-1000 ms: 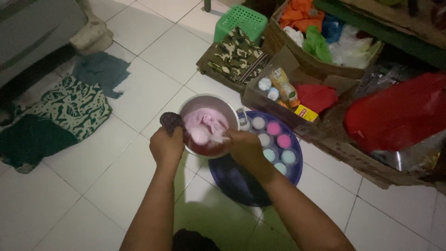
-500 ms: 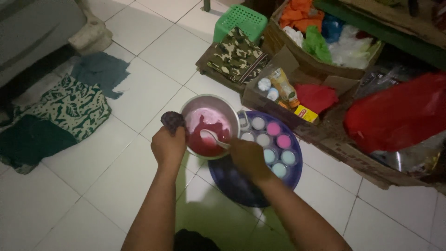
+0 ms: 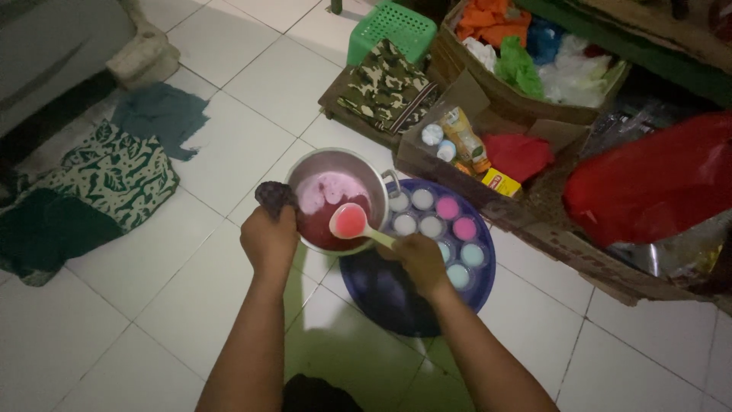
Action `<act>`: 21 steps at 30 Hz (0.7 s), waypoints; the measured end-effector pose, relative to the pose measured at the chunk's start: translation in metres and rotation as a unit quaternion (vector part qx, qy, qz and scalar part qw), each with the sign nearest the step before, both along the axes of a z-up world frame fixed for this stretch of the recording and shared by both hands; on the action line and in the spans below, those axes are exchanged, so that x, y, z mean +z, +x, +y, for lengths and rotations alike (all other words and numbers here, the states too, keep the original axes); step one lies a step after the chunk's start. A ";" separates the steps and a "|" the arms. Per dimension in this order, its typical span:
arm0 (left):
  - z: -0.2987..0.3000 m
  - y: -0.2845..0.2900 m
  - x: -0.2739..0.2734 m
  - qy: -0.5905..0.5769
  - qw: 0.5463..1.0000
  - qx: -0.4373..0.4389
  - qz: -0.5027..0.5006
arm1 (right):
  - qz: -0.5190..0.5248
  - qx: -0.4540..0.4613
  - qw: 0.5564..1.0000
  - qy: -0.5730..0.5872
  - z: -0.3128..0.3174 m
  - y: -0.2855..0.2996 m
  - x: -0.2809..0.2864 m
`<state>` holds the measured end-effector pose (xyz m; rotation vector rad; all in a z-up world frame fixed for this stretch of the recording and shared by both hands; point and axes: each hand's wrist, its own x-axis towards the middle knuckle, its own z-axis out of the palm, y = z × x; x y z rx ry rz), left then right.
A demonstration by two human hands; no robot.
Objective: Filling small plastic molds with pink pudding mixture using a spoon
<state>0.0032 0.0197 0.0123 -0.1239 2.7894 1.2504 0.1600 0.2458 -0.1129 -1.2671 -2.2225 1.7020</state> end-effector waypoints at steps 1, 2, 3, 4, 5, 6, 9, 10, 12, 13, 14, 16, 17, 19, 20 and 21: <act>0.001 0.000 0.001 0.000 1.000 0.000 0.000 | 0.000 0.000 1.000 0.000 0.001 0.003 0.004; 0.001 0.001 0.002 -0.012 1.000 -0.003 -0.003 | 0.082 -0.003 0.995 -0.064 0.003 0.007 0.008; 0.002 0.001 0.003 -0.024 1.000 -0.006 -0.006 | 0.163 -0.006 0.978 -0.127 0.004 0.011 0.011; -0.001 0.001 -0.001 -0.024 1.000 -0.006 -0.006 | 0.163 -0.006 0.978 -0.127 0.004 0.010 0.012; -0.003 0.000 -0.004 -0.011 1.000 -0.001 0.010 | 0.124 -0.019 0.989 -0.077 0.005 0.010 0.013; -0.005 -0.001 -0.007 0.002 1.000 0.005 0.026 | 0.084 -0.032 0.996 -0.027 0.005 0.010 0.014; -0.006 -0.004 -0.016 0.006 1.000 0.016 0.024 | 0.059 0.000 0.997 0.058 0.023 0.010 -0.018; -0.004 -0.003 -0.014 0.006 1.000 0.015 0.024 | 0.059 -0.001 0.997 0.058 0.025 0.007 0.005; -0.002 0.000 -0.009 -0.022 1.000 0.016 0.011 | 0.046 -0.145 0.970 -0.191 0.029 0.002 0.053; -0.004 0.000 -0.010 -0.022 1.000 0.015 0.011 | 0.046 -0.146 0.970 -0.191 0.032 0.008 0.049; -0.005 -0.001 -0.012 -0.018 0.999 0.020 0.019 | 0.002 -0.095 0.992 -0.087 0.035 0.013 0.045; -0.006 -0.003 -0.013 -0.014 0.999 0.024 0.025 | -0.043 -0.044 0.998 0.017 0.051 0.023 0.019; -0.007 -0.003 -0.013 -0.020 0.999 0.023 0.025 | -0.023 -0.052 0.998 0.029 0.064 0.028 -0.005; -0.008 -0.005 -0.016 -0.026 0.999 0.021 0.024 | -0.003 -0.061 0.997 0.042 0.075 0.036 -0.025; -0.008 -0.006 -0.020 -0.038 0.999 0.027 0.022 | 0.024 -0.068 0.996 0.043 0.073 0.040 -0.021; -0.008 -0.008 -0.023 -0.049 0.998 0.034 0.020 | 0.052 -0.075 0.995 0.044 0.070 0.044 -0.017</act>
